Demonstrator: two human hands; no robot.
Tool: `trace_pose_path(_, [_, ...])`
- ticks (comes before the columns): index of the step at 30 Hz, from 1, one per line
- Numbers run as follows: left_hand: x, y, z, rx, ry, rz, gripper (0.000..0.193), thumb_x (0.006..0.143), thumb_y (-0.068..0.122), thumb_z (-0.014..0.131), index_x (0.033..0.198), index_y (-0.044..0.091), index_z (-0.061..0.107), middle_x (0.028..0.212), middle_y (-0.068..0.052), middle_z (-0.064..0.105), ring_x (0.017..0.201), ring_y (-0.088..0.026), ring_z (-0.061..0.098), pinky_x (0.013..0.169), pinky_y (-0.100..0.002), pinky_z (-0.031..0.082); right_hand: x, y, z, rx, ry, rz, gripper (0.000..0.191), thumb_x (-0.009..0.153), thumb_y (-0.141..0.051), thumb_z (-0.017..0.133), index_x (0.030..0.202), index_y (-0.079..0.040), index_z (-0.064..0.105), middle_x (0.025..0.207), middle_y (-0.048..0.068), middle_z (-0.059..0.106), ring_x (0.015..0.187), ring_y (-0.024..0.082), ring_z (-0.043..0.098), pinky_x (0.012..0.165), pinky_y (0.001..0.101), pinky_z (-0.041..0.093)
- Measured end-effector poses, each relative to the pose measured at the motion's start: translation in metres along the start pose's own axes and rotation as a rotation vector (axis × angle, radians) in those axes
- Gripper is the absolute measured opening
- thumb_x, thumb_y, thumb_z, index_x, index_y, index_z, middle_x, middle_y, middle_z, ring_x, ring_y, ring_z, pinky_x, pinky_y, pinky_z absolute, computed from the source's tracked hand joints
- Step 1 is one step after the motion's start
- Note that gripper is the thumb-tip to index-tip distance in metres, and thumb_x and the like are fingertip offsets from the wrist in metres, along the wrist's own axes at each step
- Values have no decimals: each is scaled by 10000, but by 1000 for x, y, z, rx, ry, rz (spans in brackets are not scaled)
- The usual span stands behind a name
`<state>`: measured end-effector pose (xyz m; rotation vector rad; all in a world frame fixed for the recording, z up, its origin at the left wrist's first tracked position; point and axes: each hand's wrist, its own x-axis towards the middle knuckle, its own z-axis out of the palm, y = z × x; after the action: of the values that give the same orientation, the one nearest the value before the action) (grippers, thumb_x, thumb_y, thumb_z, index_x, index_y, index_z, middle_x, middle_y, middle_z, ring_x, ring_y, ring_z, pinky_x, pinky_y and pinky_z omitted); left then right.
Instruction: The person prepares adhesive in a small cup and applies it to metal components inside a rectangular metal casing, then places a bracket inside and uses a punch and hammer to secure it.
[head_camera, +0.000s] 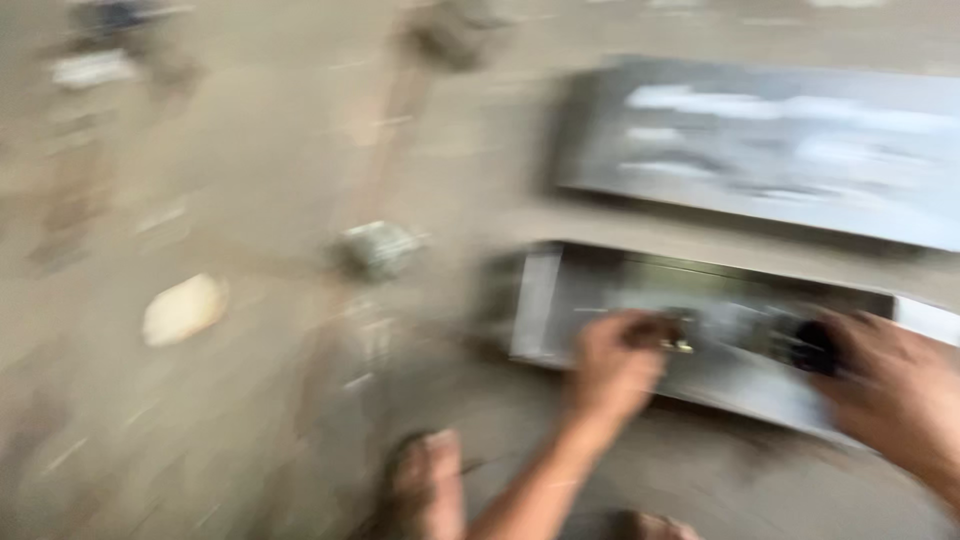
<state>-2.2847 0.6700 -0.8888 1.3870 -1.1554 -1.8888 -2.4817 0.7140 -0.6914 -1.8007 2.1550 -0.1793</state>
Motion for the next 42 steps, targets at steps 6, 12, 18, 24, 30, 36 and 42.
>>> trace_pose_path(6, [-8,-27,51,-684,-403,-36,305,921,125,631,1213,47,672,1355,-48,647,1211,-211,633,1059,-408,491,-48,111,128,311,295,90,729,760,-242,865,1373,-18,539,1284,247,595,1135,393,631,961,439,532])
trace_pose_path(12, [-15,71,60,-633,-390,-66,313,973,90,505,1224,24,680,1253,-123,692,1172,-236,646,1067,-409,501,-63,58,108,372,423,60,832,757,-287,865,1462,-54,491,1347,179,562,1244,309,547,990,456,526])
trace_pose_path(18, [-15,120,11,-165,-358,36,302,942,2,474,1127,-29,711,1057,-105,716,967,-207,642,878,-343,529,-54,-6,63,1211,125,-45,928,799,-266,838,1570,-77,358,1497,149,521,1286,275,580,979,435,566])
trace_pose_path(24, [-27,114,-94,320,-48,-174,290,834,64,580,1070,12,741,912,-73,737,810,-162,636,753,-290,497,-81,-45,98,1627,-110,-204,951,896,-301,818,1600,-92,215,1615,161,381,1426,305,464,1004,454,587])
trace_pose_path(30, [-59,32,-224,689,521,-39,373,930,298,563,1161,23,665,1024,-139,743,902,-303,673,765,-494,528,-98,-14,134,1184,-337,-253,697,931,-370,757,1507,-59,516,1541,137,574,1363,295,613,1025,427,600])
trace_pose_path(36, [-84,-327,-156,1729,643,575,251,1018,360,565,996,120,631,954,-167,737,835,-391,666,746,-587,535,-135,60,167,938,-232,107,449,930,-328,730,1308,-100,648,1284,81,755,1077,224,775,943,392,615])
trace_pose_path(42, [-112,-327,-161,1580,460,858,179,946,321,636,933,170,732,902,-143,727,735,-407,629,656,-577,479,-166,150,158,709,88,739,336,917,-231,678,1240,-147,716,1105,72,788,858,187,767,777,307,667])
